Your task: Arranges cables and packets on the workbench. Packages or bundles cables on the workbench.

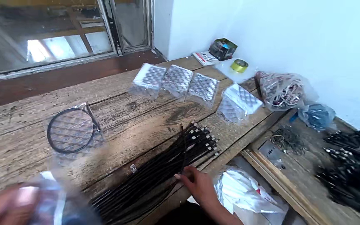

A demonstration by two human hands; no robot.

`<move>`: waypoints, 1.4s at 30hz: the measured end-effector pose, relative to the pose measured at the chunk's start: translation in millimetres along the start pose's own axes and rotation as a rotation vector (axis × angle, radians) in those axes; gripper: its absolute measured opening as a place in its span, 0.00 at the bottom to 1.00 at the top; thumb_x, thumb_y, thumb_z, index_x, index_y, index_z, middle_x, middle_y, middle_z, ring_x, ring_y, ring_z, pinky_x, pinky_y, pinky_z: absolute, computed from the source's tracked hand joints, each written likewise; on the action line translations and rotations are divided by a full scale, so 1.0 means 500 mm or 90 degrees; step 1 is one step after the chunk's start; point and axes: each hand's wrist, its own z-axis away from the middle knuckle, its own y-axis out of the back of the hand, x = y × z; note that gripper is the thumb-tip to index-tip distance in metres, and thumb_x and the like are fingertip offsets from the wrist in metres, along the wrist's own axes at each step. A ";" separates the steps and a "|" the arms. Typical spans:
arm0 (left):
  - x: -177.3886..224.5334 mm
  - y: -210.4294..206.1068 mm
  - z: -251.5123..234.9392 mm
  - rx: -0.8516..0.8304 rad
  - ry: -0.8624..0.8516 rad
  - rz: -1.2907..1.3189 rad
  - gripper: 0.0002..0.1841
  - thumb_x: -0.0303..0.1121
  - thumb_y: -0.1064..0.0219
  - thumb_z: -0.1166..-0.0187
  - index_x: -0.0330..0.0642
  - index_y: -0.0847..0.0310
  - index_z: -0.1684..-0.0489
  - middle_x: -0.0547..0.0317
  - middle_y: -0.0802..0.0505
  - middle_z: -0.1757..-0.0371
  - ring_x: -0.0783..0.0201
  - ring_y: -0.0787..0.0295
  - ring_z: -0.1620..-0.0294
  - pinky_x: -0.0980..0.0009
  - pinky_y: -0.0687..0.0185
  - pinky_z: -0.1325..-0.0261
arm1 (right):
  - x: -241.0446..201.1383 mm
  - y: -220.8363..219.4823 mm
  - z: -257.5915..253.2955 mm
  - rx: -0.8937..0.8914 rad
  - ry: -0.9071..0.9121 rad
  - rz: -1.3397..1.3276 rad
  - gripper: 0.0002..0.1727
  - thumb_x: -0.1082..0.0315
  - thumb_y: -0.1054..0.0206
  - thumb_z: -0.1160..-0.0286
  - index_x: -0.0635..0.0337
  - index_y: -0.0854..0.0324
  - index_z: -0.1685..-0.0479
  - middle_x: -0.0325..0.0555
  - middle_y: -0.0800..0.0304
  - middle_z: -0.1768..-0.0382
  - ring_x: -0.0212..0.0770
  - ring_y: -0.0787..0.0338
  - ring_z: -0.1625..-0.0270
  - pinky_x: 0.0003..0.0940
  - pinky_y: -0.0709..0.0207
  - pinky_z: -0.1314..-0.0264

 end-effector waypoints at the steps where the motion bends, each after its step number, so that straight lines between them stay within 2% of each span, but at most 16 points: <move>1: -0.005 -0.038 -0.019 -0.067 -0.010 0.042 0.13 0.31 0.47 0.09 0.59 0.15 0.54 0.87 0.07 0.64 0.84 0.12 0.67 0.80 0.13 0.61 | -0.011 0.017 0.000 0.037 0.096 -0.022 0.35 0.43 0.26 0.29 0.61 0.18 0.31 0.45 0.03 0.51 0.43 0.03 0.51 0.50 0.11 0.45; 4: 0.012 -0.188 -0.062 -0.038 -0.035 0.081 0.15 0.29 0.49 0.09 0.54 0.15 0.58 0.82 0.10 0.73 0.84 0.15 0.75 0.83 0.16 0.71 | -0.086 0.065 0.017 -0.164 0.288 -0.300 0.51 0.31 0.40 0.24 0.66 0.38 0.13 0.51 0.24 0.19 0.42 0.22 0.19 0.42 0.27 0.17; 6: 0.007 -0.258 -0.099 0.018 -0.075 0.056 0.13 0.34 0.46 0.09 0.50 0.13 0.57 0.79 0.12 0.74 0.84 0.17 0.76 0.86 0.18 0.73 | -0.124 0.070 0.048 -0.241 0.278 -0.437 0.59 0.32 0.33 0.29 0.67 0.50 0.09 0.52 0.19 0.23 0.42 0.16 0.25 0.41 0.21 0.22; 8: 0.016 -0.292 -0.126 0.013 -0.074 0.047 0.14 0.36 0.47 0.08 0.50 0.13 0.56 0.80 0.11 0.71 0.87 0.18 0.73 0.88 0.20 0.70 | -0.124 0.076 0.060 -0.227 0.175 -0.487 0.55 0.55 0.22 0.30 0.63 0.56 0.08 0.46 0.10 0.39 0.38 0.06 0.46 0.36 0.10 0.42; 13: 0.007 -0.348 -0.174 0.025 0.027 0.122 0.16 0.36 0.50 0.06 0.49 0.14 0.39 0.73 0.14 0.75 0.82 0.24 0.82 0.86 0.25 0.78 | -0.053 0.104 0.025 -0.197 0.064 -0.609 0.35 0.70 0.24 0.31 0.68 0.33 0.23 0.46 0.06 0.48 0.38 0.06 0.47 0.38 0.11 0.38; 15: -0.028 -0.363 -0.177 0.010 0.043 0.182 0.22 0.44 0.52 0.06 0.56 0.29 0.18 0.73 0.12 0.66 0.82 0.18 0.74 0.85 0.19 0.72 | -0.047 0.116 0.013 -0.113 0.067 -0.579 0.18 0.73 0.25 0.29 0.67 0.17 0.41 0.43 0.04 0.56 0.34 0.05 0.56 0.32 0.10 0.47; 17: -0.058 -0.378 -0.161 -0.091 0.006 0.230 0.47 0.56 0.33 0.20 0.64 0.64 0.04 0.69 0.09 0.37 0.71 0.06 0.48 0.72 0.07 0.48 | -0.019 0.160 -0.013 -0.015 0.054 -0.552 0.17 0.73 0.25 0.29 0.67 0.17 0.42 0.43 0.04 0.59 0.33 0.05 0.59 0.31 0.09 0.50; 19: -0.067 -0.408 -0.158 -0.216 -0.050 0.172 0.67 0.42 0.15 0.38 0.55 0.76 0.05 0.67 0.14 0.27 0.64 0.06 0.43 0.65 0.06 0.41 | 0.018 0.214 -0.046 0.038 0.033 -0.534 0.25 0.71 0.23 0.31 0.68 0.23 0.34 0.45 0.03 0.59 0.37 0.04 0.59 0.34 0.08 0.51; 21: -0.074 -0.465 -0.162 -0.207 -0.103 -0.033 0.54 0.28 0.15 0.41 0.27 0.48 0.11 0.58 0.09 0.42 0.71 0.08 0.53 0.72 0.09 0.46 | 0.050 0.259 -0.068 0.036 0.017 -0.523 0.36 0.71 0.20 0.34 0.68 0.31 0.25 0.46 0.03 0.59 0.38 0.03 0.59 0.36 0.07 0.51; 24: -0.080 -0.561 -0.229 -0.133 -0.204 -0.231 0.18 0.39 0.16 0.36 0.43 0.05 0.50 0.60 0.15 0.57 0.79 0.20 0.58 0.84 0.22 0.55 | 0.085 0.336 -0.114 -0.015 0.045 -0.476 0.39 0.71 0.18 0.38 0.67 0.32 0.24 0.42 0.03 0.57 0.36 0.03 0.56 0.35 0.07 0.47; 26: -0.076 -0.616 -0.281 -0.181 -0.217 -0.168 0.08 0.43 0.19 0.32 0.58 0.07 0.61 0.68 0.18 0.43 0.78 0.24 0.39 0.81 0.25 0.37 | 0.114 0.401 -0.149 -0.056 0.063 -0.439 0.36 0.68 0.18 0.36 0.65 0.30 0.27 0.41 0.05 0.54 0.33 0.04 0.53 0.33 0.08 0.44; 28: -0.072 -0.682 -0.323 -0.230 -0.159 0.021 0.05 0.42 0.28 0.21 0.60 0.12 0.53 0.74 0.13 0.32 0.74 0.19 0.31 0.74 0.20 0.30 | 0.150 0.485 -0.197 -0.010 0.077 -0.356 0.30 0.64 0.23 0.28 0.63 0.25 0.26 0.42 0.04 0.58 0.33 0.05 0.57 0.35 0.09 0.48; 31: -0.051 -0.831 -0.371 -0.081 0.058 0.218 0.10 0.27 0.45 0.13 0.46 0.30 0.39 0.69 0.08 0.58 0.73 0.07 0.61 0.72 0.07 0.56 | 0.232 0.595 -0.300 0.325 0.132 -0.086 0.21 0.62 0.25 0.25 0.60 0.17 0.36 0.45 0.05 0.59 0.40 0.05 0.58 0.44 0.10 0.52; 34: -0.096 -0.963 -0.432 -0.060 0.169 0.213 0.19 0.24 0.43 0.14 0.39 0.37 0.26 0.56 0.10 0.55 0.67 0.09 0.64 0.66 0.08 0.61 | 0.316 0.639 -0.444 0.364 0.110 0.172 0.40 0.48 0.18 0.36 0.62 0.23 0.26 0.67 0.16 0.38 0.70 0.16 0.37 0.76 0.31 0.35; 38: -0.156 -1.066 -0.453 -0.074 0.308 0.212 0.18 0.19 0.40 0.17 0.32 0.27 0.30 0.48 0.08 0.53 0.62 0.08 0.61 0.65 0.09 0.57 | 0.347 0.660 -0.571 0.355 0.150 0.341 0.11 0.71 0.32 0.23 0.69 0.13 0.50 0.65 0.07 0.60 0.67 0.08 0.56 0.69 0.23 0.46; 42: -0.135 -1.129 -0.462 0.010 0.376 0.145 0.16 0.19 0.37 0.18 0.28 0.26 0.34 0.45 0.11 0.52 0.63 0.10 0.59 0.67 0.10 0.55 | 0.226 0.820 -0.608 0.371 0.182 0.312 0.14 0.67 0.41 0.14 0.69 0.13 0.49 0.65 0.08 0.61 0.68 0.07 0.55 0.68 0.20 0.50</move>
